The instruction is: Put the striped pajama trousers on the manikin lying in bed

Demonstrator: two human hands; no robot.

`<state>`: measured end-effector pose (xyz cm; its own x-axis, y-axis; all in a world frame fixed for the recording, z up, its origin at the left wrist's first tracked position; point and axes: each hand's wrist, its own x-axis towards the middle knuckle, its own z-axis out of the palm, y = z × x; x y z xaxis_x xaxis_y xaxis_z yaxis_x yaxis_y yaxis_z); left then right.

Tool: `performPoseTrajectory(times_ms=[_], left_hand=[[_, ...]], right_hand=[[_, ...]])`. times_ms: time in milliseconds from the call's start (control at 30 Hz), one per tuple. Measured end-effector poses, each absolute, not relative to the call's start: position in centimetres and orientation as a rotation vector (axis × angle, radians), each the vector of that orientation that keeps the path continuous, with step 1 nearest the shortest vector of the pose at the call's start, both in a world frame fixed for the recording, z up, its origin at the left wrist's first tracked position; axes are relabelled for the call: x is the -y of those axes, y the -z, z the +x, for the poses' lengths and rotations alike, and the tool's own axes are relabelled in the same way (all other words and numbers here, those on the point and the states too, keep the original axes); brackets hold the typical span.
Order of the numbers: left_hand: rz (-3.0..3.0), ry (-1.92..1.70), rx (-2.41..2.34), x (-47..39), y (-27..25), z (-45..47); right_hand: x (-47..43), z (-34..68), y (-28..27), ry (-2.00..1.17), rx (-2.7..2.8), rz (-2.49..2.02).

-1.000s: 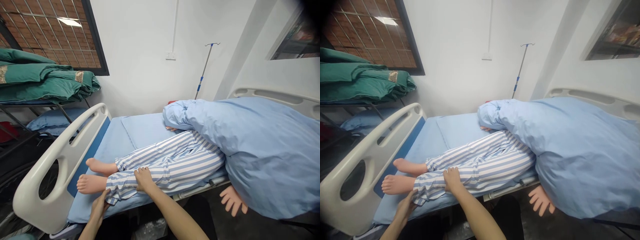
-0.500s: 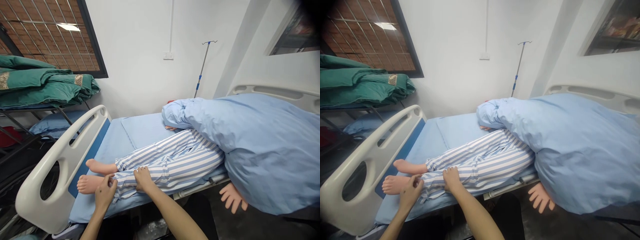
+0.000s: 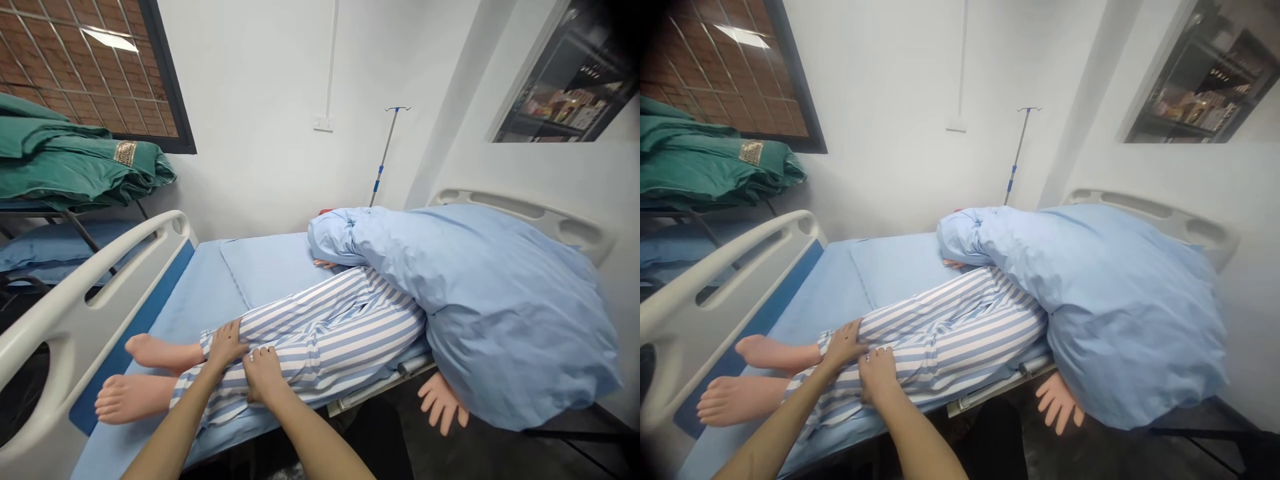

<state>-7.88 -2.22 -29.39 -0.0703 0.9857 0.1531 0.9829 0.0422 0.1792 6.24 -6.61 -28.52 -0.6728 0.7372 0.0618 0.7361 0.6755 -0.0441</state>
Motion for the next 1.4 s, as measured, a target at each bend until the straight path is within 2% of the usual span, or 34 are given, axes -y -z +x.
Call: performPoseTrajectory(times_ms=[200,400,600,733,933,1067,1200,1300,1400], left_hand=[[2.052,-0.019,-2.321,1.3,30.6,-10.1],[2.018,0.010,-2.292,0.9,29.9,-10.4],[1.998,-0.043,-2.301,1.1,29.9,-10.0],[1.951,-0.072,-2.321,1.2,30.2,-9.7],[1.908,-0.097,-2.251,0.2,29.6,-9.7],[1.940,-0.156,-2.157,-1.4,29.0,-10.0],[1.752,0.072,-2.100,-2.3,29.0,-10.2],[1.815,0.180,-2.113,-2.5,28.5,-10.1],[1.872,0.254,-2.119,-2.9,26.7,-10.0]], right_hand=[[6.5,6.1,28.4,-0.052,2.821,-1.234],[6.2,6.5,27.9,-0.152,2.878,-1.162],[0.7,8.1,25.6,-0.765,2.891,-0.995],[-4.7,10.7,25.2,-0.945,2.844,-1.217],[-9.3,14.7,28.4,-1.546,2.867,-1.656],[-10.5,15.6,30.4,-1.711,2.835,-1.626],[-11.7,16.1,31.5,-1.882,2.734,-1.524],[-12.4,16.7,31.7,-2.062,2.639,-1.424],[-12.7,17.3,31.5,-2.112,2.646,-1.354]])
